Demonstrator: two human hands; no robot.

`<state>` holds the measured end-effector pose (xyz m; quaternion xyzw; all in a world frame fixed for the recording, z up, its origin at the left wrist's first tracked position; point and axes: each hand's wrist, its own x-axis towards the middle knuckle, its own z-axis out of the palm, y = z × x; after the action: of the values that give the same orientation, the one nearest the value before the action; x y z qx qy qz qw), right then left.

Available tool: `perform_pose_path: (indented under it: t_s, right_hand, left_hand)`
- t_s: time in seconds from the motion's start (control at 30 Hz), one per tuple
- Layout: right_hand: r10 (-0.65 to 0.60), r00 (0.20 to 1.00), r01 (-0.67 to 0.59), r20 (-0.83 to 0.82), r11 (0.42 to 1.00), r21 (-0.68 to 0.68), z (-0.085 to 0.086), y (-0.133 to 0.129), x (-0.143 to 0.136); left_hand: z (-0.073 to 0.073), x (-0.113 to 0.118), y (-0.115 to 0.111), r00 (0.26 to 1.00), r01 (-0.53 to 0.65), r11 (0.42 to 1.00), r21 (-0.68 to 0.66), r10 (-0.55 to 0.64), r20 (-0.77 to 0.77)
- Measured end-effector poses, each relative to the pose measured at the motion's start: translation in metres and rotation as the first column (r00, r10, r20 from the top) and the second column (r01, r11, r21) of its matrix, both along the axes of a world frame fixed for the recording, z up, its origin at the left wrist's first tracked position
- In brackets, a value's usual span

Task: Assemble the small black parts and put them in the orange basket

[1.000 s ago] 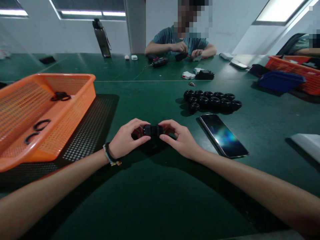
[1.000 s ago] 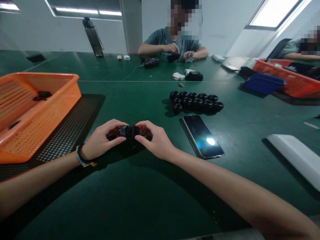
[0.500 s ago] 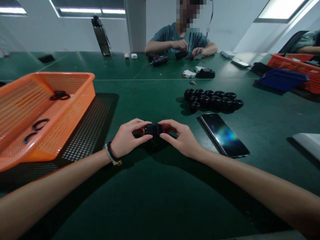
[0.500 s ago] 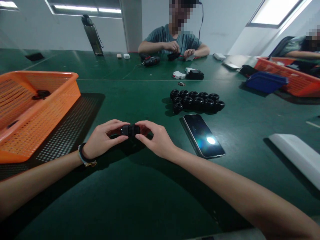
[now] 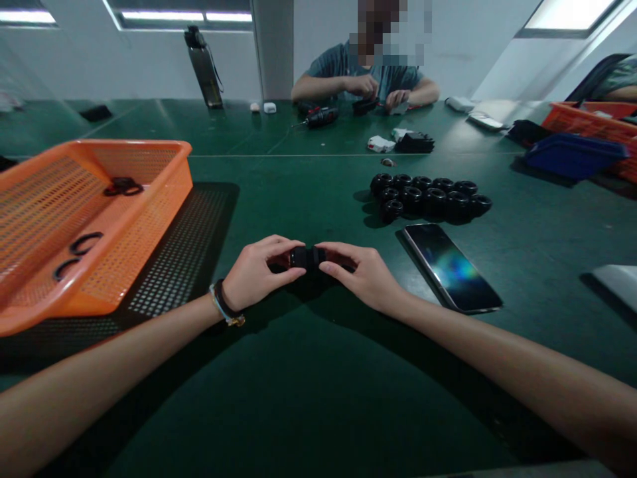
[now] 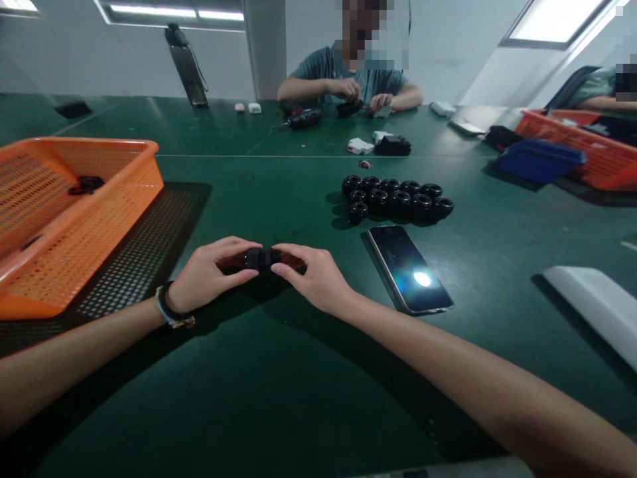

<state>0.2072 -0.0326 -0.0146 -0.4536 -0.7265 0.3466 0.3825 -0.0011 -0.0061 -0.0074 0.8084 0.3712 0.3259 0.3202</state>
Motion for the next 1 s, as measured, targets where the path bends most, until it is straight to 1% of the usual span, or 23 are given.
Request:
perform_pose_path:
  t_s: [0.13, 0.27, 0.37, 0.47, 0.57, 0.8, 0.9, 1.0]
  right_hand:
    - [0.021, 0.998, -0.023, 0.056, 0.999, 0.047, 0.001, 0.0003, 0.0008]
    - [0.009, 0.997, -0.018, 0.083, 0.994, 0.105, 0.0003, 0.0006, 0.0]
    - [0.001, 1.0, -0.002, 0.023, 0.997, 0.083, -0.0015, 0.0005, -0.0007]
    - [0.012, 0.998, -0.008, -0.056, 0.998, 0.059, -0.0021, 0.0002, -0.0009]
    - [0.03, 0.997, -0.026, -0.069, 0.998, 0.062, -0.0013, -0.0002, -0.0009]
    - [-0.013, 1.0, 0.013, -0.012, 0.998, 0.068, -0.0012, 0.001, -0.0004]
    - [-0.018, 1.0, 0.016, 0.023, 0.996, 0.083, -0.0004, 0.001, -0.0001]
    - [0.005, 0.998, -0.01, 0.057, 0.996, 0.092, 0.0012, 0.0006, 0.0004]
  left_hand:
    - [-0.0004, 0.0003, 0.0002, 1.0, -0.012, 1.0, 0.013, 0.012, -0.011]
    - [-0.0027, 0.0005, 0.0002, 1.0, -0.009, 1.0, -0.027, 0.01, 0.016]
    - [-0.0043, 0.0005, -0.0003, 0.999, 0.007, 0.999, -0.035, -0.005, 0.047]
    - [-0.0045, 0.0002, -0.0009, 0.998, 0.027, 1.0, -0.01, -0.026, 0.053]
    - [-0.0036, -0.0004, -0.0012, 0.998, 0.041, 0.999, 0.035, -0.043, 0.04]
    - [-0.0017, -0.0011, -0.0005, 0.999, 0.052, 0.991, 0.119, -0.051, -0.011]
    - [-0.0017, -0.0011, 0.0004, 0.998, 0.055, 0.99, 0.128, -0.053, -0.025]
    - [-0.0026, -0.0015, 0.001, 0.999, 0.047, 0.991, 0.124, -0.045, -0.015]
